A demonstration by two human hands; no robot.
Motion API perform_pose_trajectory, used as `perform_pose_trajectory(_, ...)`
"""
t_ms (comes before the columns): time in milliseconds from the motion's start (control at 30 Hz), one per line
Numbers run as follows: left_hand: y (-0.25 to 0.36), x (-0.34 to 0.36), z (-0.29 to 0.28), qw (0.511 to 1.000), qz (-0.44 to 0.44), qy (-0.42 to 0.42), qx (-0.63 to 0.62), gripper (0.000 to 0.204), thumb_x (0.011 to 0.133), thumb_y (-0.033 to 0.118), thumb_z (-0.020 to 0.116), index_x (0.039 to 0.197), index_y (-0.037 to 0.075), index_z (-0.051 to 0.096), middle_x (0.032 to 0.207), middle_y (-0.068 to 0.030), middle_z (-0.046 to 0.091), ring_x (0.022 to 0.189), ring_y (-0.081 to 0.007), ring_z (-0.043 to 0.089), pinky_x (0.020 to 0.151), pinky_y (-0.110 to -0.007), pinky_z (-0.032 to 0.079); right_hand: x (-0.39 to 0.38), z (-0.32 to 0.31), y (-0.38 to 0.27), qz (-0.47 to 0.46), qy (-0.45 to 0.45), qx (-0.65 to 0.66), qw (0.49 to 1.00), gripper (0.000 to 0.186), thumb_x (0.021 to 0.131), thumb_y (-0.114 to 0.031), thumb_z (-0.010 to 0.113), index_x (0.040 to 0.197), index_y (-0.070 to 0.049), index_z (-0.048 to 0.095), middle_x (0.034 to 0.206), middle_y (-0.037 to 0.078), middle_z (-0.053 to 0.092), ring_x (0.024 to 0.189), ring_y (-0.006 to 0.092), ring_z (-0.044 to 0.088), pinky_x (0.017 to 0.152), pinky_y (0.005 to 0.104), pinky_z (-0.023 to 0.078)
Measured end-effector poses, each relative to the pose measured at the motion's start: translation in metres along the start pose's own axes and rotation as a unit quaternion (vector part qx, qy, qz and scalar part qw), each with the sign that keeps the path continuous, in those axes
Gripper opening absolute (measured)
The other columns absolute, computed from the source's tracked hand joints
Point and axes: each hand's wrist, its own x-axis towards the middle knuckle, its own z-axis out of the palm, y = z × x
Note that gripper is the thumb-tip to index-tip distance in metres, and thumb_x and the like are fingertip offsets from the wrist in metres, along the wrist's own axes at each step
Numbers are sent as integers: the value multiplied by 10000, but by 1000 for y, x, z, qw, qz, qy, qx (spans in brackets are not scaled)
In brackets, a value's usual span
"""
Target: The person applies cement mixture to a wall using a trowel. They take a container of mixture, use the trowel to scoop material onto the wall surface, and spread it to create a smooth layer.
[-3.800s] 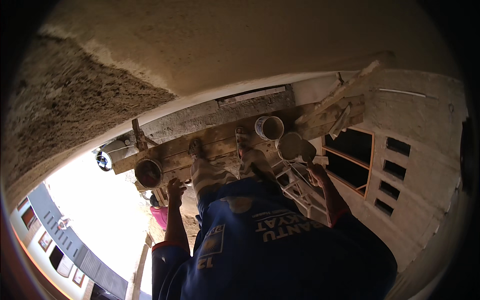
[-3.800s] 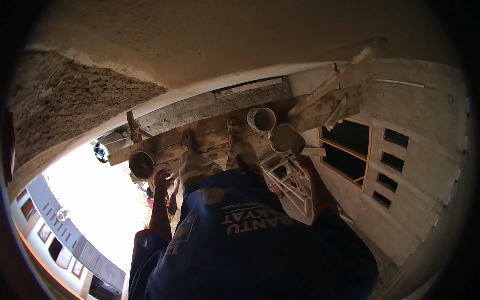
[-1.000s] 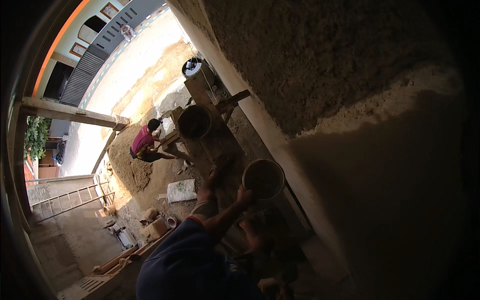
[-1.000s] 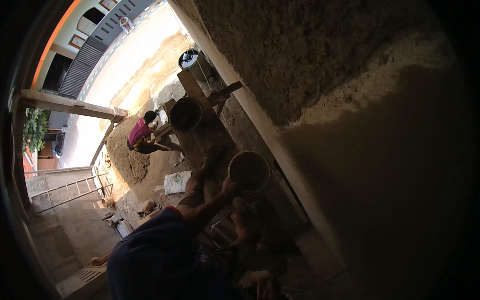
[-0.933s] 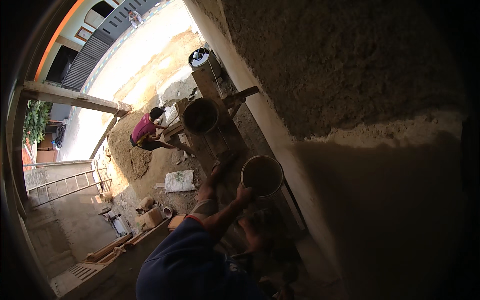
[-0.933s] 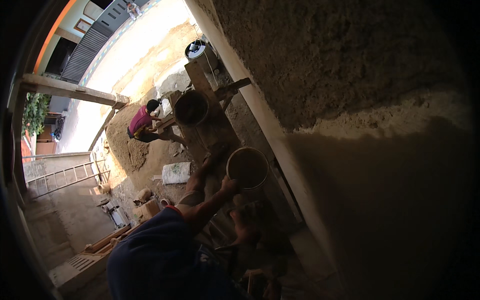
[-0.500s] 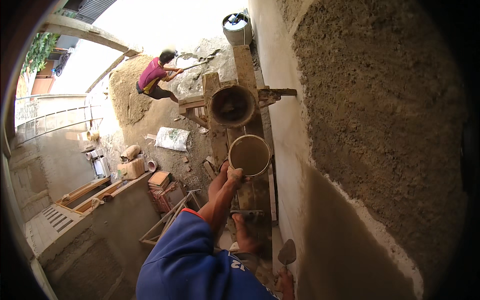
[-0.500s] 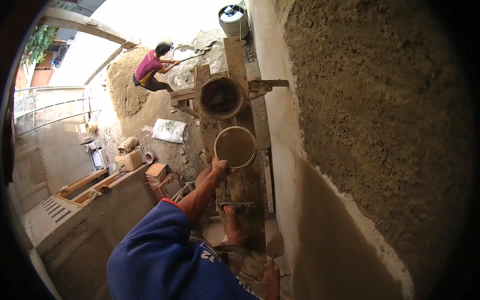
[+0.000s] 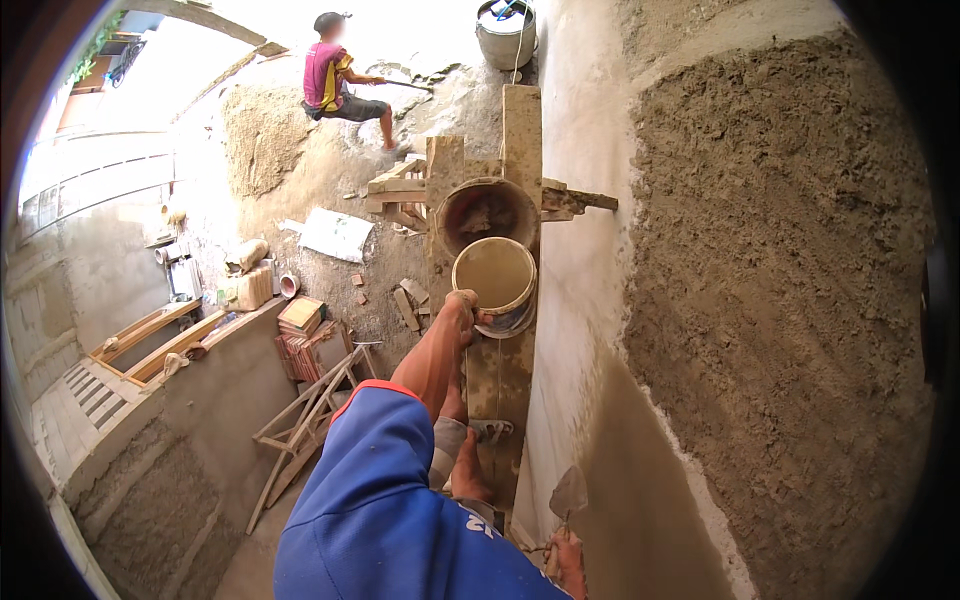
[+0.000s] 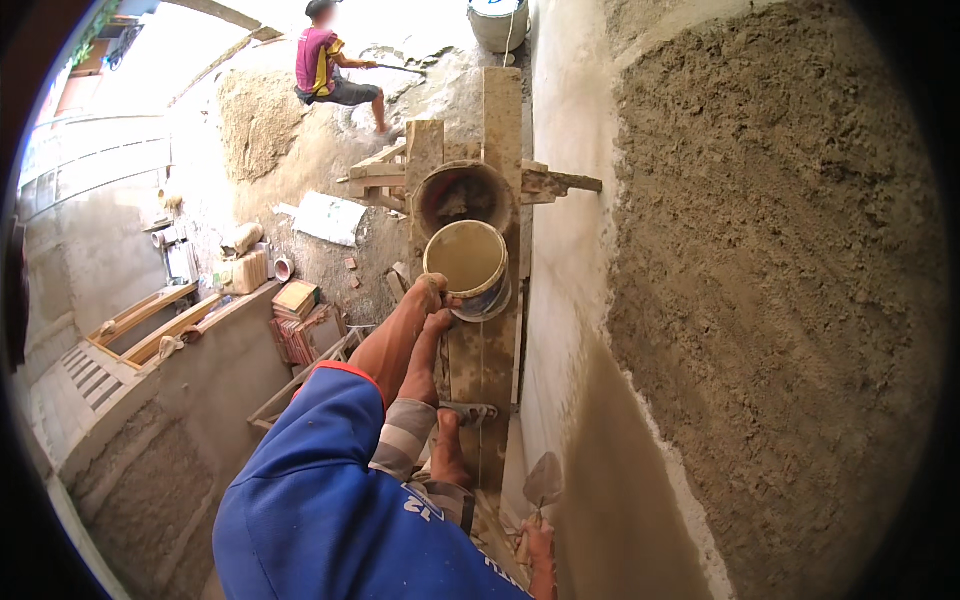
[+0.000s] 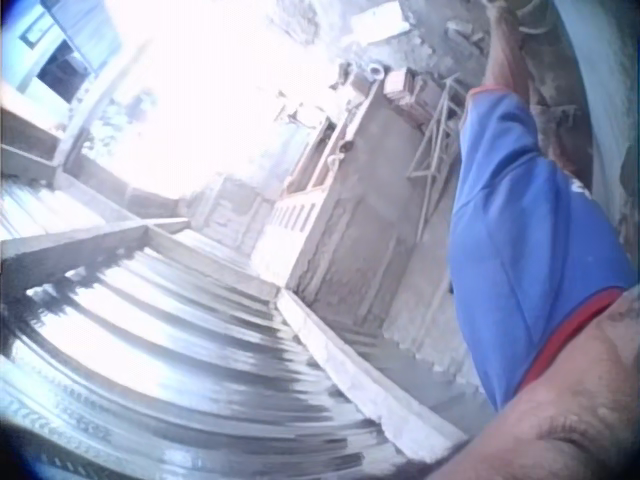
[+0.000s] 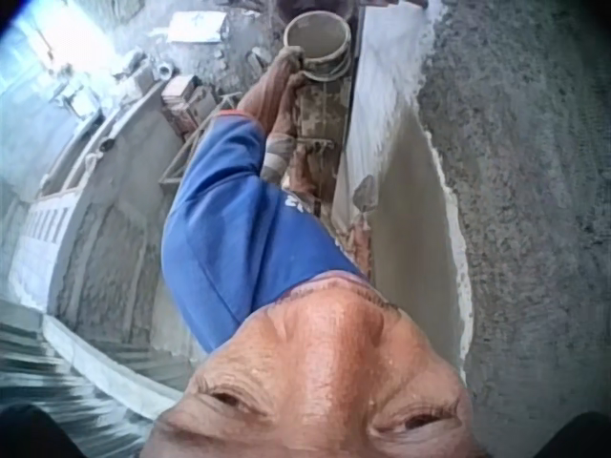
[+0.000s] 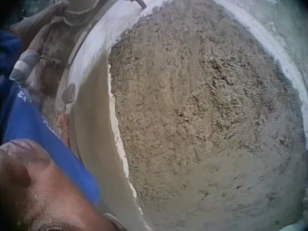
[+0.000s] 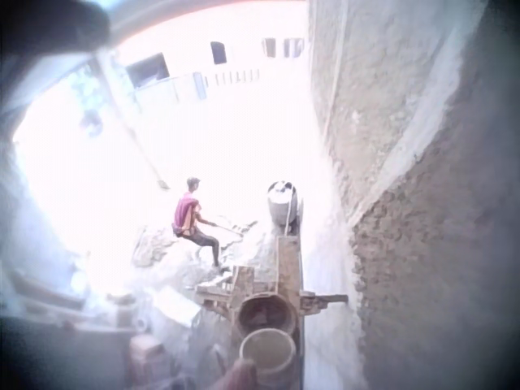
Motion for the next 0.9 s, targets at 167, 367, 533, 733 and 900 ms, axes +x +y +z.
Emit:
perform_pose_trajectory(167,13,46,-7,989,-112,65,75,224,912,11,418,1034,-6,605,810,-191,643,432,-269,566,405,-388,557,-5,3,-20,-14,-10,-18,1000,189,861,-108,583,1019,-36,510,663,78,559,472,183,560,406,337,490)
perform_pose_trajectory(367,18,51,-10,991,-101,15,84,238,919,23,413,1067,1,598,837,-190,651,443,-267,571,418,-378,567,-15,13,-37,-12,12,-10,1000,199,842,-122,629,976,-28,517,650,66,568,459,167,561,390,317,476)
perform_pose_trajectory(533,22,81,-19,978,-166,-27,124,268,926,43,412,1128,-2,582,893,-193,661,470,-273,586,446,-384,582,-15,15,-46,-19,0,-5,1000,202,848,-125,630,980,-29,512,649,66,566,457,165,560,389,315,476)
perform_pose_trajectory(733,37,75,-10,974,-173,-39,140,278,902,16,410,1130,-22,566,874,-219,649,476,-304,598,423,-380,566,-18,21,-51,-14,7,-8,1000,198,851,-120,617,988,-29,508,644,69,567,459,167,563,396,321,481)
perform_pose_trajectory(900,32,74,-20,980,-157,-26,121,289,882,-6,409,1131,-38,552,858,-241,638,481,-329,608,403,-376,553,-19,22,-60,-14,-10,-43,999,213,869,-119,574,1054,-33,511,672,67,558,479,169,566,411,335,500)
